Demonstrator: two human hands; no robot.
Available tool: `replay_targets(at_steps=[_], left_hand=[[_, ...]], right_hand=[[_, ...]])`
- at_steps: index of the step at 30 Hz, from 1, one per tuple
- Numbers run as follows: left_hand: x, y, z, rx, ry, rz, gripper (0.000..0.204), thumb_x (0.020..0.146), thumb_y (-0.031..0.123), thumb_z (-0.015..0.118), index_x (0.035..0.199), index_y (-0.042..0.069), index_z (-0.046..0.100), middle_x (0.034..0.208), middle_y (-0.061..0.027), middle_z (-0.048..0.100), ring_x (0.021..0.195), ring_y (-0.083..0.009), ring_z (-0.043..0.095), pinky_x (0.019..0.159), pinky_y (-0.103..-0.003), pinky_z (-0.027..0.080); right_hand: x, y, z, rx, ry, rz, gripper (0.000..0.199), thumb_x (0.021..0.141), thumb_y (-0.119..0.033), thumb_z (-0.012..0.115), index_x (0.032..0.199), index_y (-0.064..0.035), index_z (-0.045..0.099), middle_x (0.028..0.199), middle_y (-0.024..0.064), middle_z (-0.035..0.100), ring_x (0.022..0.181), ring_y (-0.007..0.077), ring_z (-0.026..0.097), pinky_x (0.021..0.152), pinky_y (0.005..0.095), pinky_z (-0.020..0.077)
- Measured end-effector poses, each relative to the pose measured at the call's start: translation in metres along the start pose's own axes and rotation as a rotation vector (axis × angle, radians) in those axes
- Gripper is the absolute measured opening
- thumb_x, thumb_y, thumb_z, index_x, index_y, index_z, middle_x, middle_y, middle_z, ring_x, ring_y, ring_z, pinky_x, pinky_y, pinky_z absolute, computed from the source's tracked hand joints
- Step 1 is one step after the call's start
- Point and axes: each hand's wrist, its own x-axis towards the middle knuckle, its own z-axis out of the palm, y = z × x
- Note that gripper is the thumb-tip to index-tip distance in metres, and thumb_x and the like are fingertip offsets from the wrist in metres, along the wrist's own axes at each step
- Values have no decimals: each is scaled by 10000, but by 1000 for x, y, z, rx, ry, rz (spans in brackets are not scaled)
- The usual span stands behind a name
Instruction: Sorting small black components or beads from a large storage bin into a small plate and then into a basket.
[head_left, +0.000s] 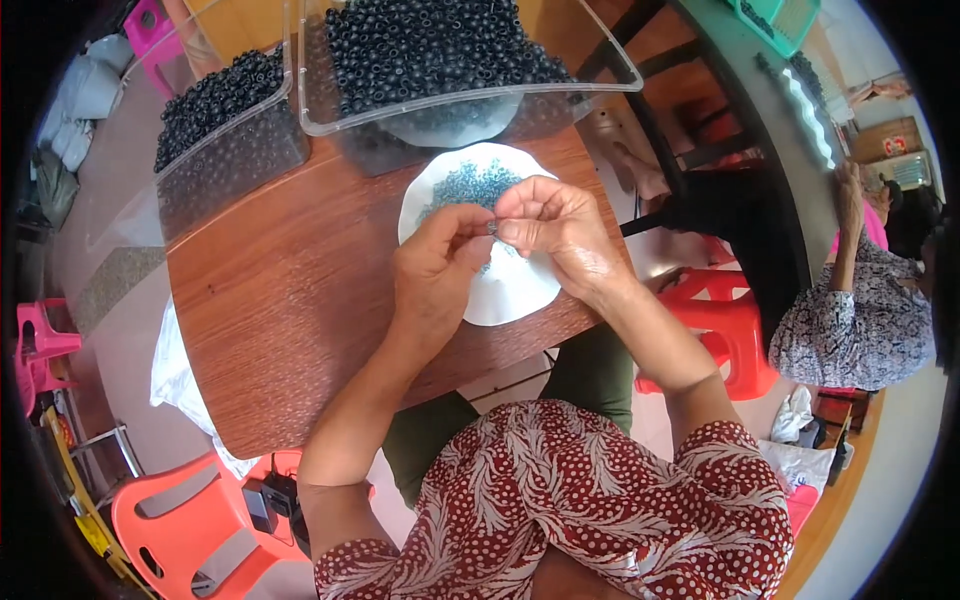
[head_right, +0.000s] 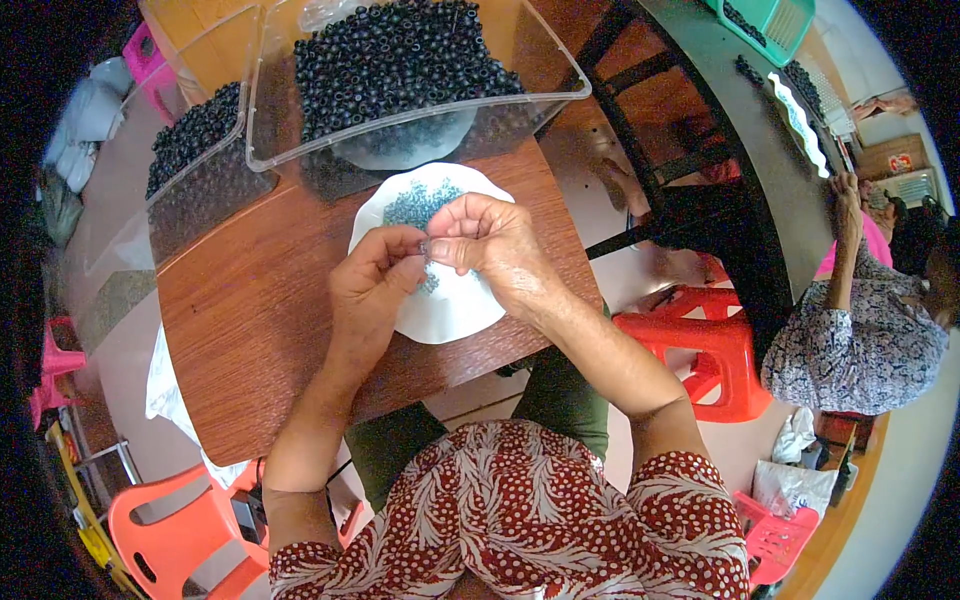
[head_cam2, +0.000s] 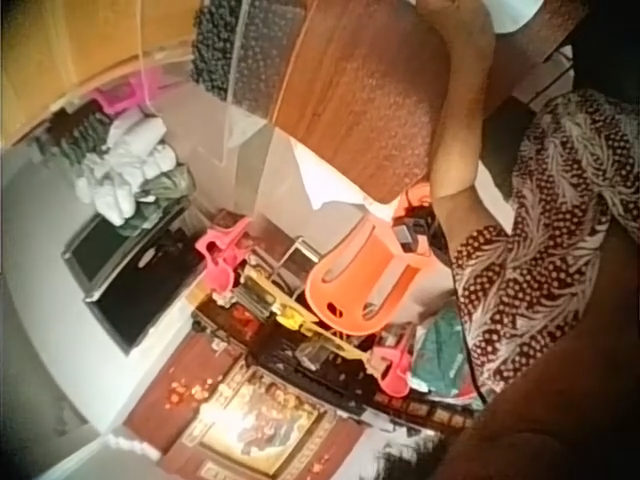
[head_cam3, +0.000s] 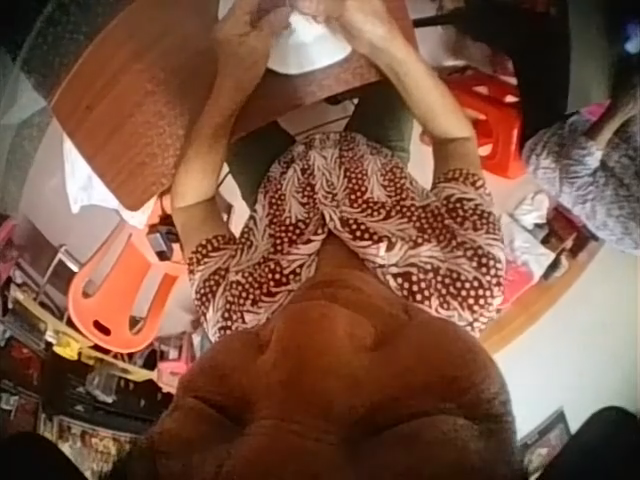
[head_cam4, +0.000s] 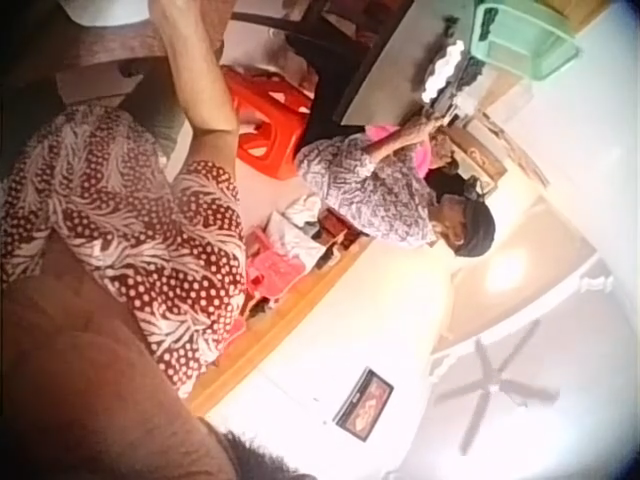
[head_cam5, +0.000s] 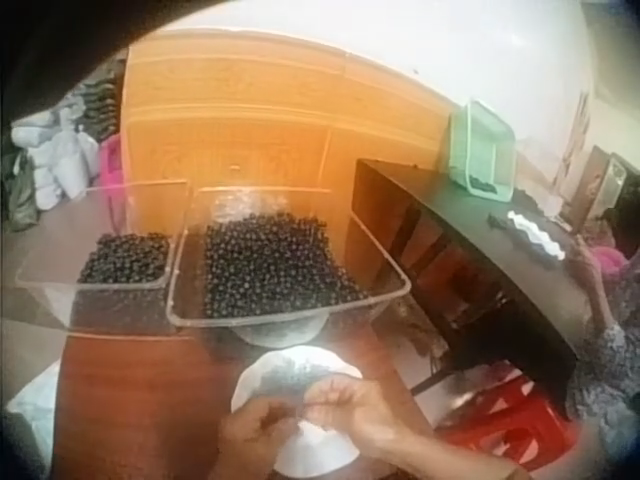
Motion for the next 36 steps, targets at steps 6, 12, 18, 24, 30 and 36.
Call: replay_targets(at_steps=[6,12,18,24,30,36], left_hand=[[2,5,-14,-34,-34,-149,167,776,14,606,942,7,596,791,-5,589,671,-62,531,561,-186,411],[1,7,-14,151,5,-13,209,707,-45,586,906,17,608,792,-16,589,654,-95,541,586,-212,442],[0,13,-13,342,-13,203,244,723,-16,603,964,18,622,873,-27,581,737,-89,525,656,-202,425],[1,11,-14,321,-50,207,204,756,-2,601,956,18,631,837,-33,589,771,-105,552,688,-213,433],[1,10,-16,310,-93,154,139,758,14,616,896,2,615,806,-24,586,741,-90,544,673,-203,428],[4,6,-22,-24,-204,-107,136,745,26,649,867,17,588,800,13,573,734,-61,522,657,-189,420]], right_hand=[[-2,4,7,-106,-19,-87,179,715,66,640,874,4,586,806,45,614,713,88,572,647,194,465],[-6,-3,3,-89,-3,-134,199,710,61,653,888,-3,591,819,46,615,728,84,573,680,204,484],[-7,2,4,-1,12,-20,189,714,35,661,887,8,590,796,48,615,677,84,553,612,182,436],[-1,5,3,-18,25,-1,176,716,1,678,873,7,598,751,44,612,607,68,522,550,171,409],[0,8,4,29,-3,36,151,724,-9,677,854,3,601,745,43,609,576,69,514,525,174,409],[-2,4,4,108,-69,86,138,727,-13,676,841,-1,600,729,37,601,554,74,507,513,178,409]])
